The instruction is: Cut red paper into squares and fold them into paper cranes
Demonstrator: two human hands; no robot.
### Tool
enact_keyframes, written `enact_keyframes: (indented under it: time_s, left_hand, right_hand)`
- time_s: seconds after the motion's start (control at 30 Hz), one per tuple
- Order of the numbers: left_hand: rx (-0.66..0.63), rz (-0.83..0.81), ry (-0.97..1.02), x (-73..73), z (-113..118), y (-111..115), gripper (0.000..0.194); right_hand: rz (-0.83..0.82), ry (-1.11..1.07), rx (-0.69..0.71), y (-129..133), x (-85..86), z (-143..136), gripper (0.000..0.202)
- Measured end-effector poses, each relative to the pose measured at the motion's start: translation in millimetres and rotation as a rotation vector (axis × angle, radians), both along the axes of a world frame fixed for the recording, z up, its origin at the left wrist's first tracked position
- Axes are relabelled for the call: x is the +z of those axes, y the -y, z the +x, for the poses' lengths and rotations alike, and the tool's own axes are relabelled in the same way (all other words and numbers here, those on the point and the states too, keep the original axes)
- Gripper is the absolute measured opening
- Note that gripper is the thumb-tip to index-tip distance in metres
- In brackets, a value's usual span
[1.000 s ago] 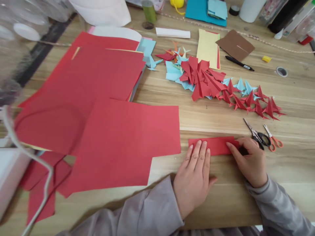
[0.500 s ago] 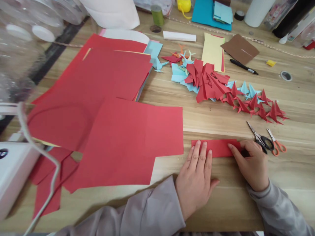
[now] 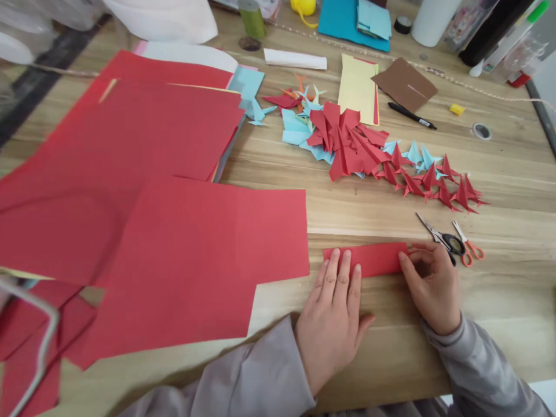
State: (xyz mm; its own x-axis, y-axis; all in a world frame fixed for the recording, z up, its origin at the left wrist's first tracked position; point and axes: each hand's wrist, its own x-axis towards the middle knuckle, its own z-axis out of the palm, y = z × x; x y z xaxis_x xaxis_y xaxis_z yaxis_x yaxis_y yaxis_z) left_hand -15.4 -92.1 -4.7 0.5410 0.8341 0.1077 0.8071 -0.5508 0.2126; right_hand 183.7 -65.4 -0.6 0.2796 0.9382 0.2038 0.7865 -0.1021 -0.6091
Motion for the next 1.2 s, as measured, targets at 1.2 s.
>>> enact_keyframes:
  time_s: [1.2]
  left_hand:
    - [-0.006, -0.017, 0.033, 1.2, -3, -2, 0.069]
  right_hand:
    - [-0.017, 0.100, -0.027, -9, 7.9, -9, 0.014]
